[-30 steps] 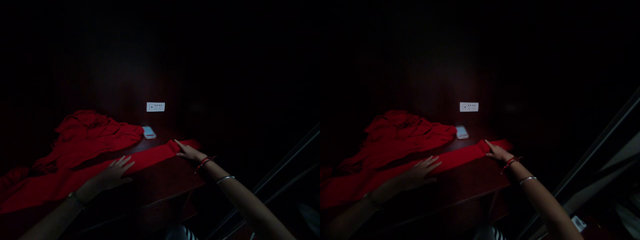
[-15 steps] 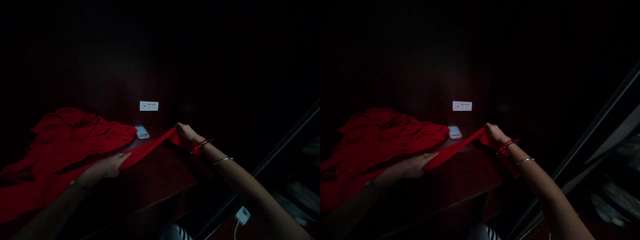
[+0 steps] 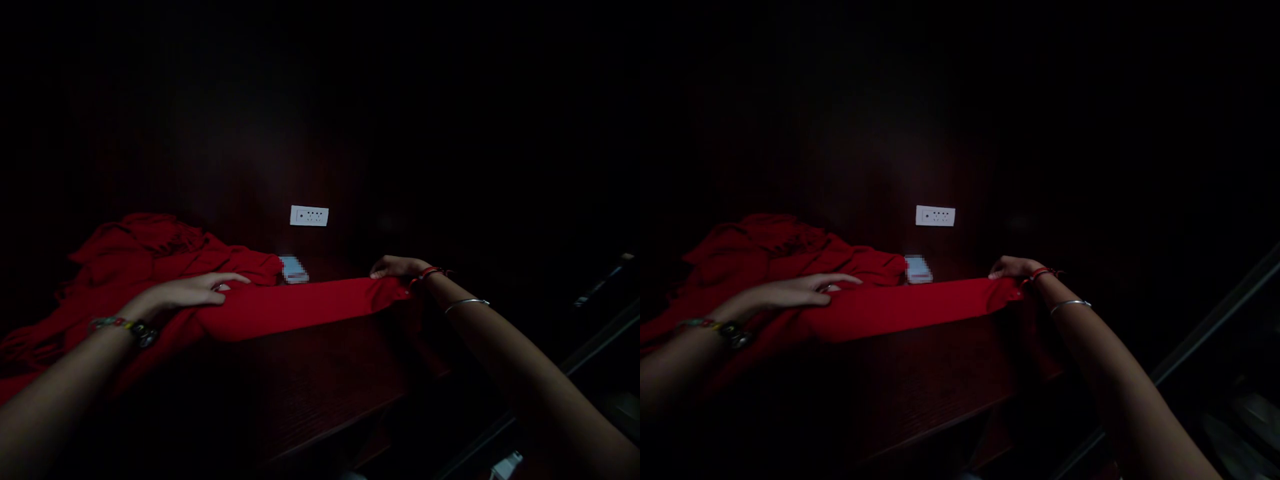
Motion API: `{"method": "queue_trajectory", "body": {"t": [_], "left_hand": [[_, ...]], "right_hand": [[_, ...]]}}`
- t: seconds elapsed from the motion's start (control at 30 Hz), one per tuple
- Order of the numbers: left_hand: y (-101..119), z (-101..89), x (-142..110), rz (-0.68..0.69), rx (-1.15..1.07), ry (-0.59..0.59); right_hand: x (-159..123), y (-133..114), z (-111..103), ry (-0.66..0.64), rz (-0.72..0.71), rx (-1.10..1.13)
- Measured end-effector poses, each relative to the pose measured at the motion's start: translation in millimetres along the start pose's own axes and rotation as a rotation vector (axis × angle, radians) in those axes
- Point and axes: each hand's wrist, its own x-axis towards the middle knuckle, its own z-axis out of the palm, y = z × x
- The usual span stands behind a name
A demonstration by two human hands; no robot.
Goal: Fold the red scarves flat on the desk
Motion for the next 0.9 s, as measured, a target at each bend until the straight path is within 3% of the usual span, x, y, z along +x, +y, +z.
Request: {"method": "queue_trajectory", "body": {"t": [0.13, 0.3, 0.37, 0.5, 0.53, 0.6, 0.7, 0.77, 0.9], "left_hand": [[-6.7, 8.9, 11.1, -0.013, -0.109, -0.177], [-13.6, 20.6, 19.7, -0.138, -0.020, -0.044], [-12.9, 20.4, 21.2, -0.188, 0.073, 0.078], [-1.2, 32.2, 14.5, -0.075, 0.197, 0.373], [2.3, 39.2, 10.6, -0.019, 0.211, 0.383], [8.3, 55.6, 1.2, 0.091, 0.221, 0.282], [12.8, 74.3, -11.2, 0.207, 0.193, 0.086], [13.7, 75.8, -14.6, 0.240, 0.151, 0.035], [16.4, 59.5, -1.6, 0.198, 0.089, 0.028]], "right_hand": [[4.3, -1.7, 13.6, -0.063, 0.040, 0.097], [-1.3, -12.1, 13.9, -0.270, 0.038, 0.195], [-2.1, -14.9, 10.2, -0.152, 0.107, 0.033], [-1.3, -20.5, 18.1, 0.363, 0.192, -0.378], [-1.9, -22.3, 25.3, 0.445, 0.190, -0.438], [-4.6, -25.8, 44.8, 0.496, 0.169, -0.519], [-11.9, -29.9, 75.9, 0.372, 0.075, -0.545], [-17.7, -30.6, 88.4, 0.263, 0.000, -0.491], [-24.9, -26.1, 82.6, -0.032, 0.000, -0.246]]}}
